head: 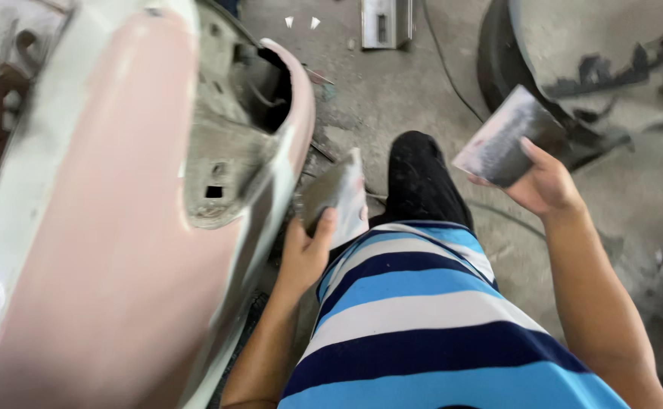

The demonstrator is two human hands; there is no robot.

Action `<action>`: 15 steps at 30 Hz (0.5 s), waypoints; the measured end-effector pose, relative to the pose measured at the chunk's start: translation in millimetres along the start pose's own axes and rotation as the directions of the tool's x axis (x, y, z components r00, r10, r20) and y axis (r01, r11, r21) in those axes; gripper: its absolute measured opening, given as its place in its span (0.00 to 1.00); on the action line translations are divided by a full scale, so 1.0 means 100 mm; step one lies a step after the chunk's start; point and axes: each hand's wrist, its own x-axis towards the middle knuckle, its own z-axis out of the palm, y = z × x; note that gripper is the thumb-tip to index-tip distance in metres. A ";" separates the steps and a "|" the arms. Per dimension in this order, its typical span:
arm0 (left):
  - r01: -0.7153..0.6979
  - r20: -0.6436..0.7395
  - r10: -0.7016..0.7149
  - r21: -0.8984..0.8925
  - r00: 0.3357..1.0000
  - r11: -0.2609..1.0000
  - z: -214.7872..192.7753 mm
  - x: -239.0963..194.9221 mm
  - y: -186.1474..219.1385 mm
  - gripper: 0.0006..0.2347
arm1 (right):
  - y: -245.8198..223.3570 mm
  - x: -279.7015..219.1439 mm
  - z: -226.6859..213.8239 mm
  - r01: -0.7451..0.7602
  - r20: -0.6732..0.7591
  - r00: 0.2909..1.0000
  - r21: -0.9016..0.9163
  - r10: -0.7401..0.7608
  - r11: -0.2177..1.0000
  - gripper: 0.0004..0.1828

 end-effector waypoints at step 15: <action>0.184 -0.492 -0.082 0.163 0.867 0.969 1.23 1.43 -0.18 0.18 | -1.05 3.41 -1.37 -0.559 0.006 0.791 -0.400 0.612 0.726 0.27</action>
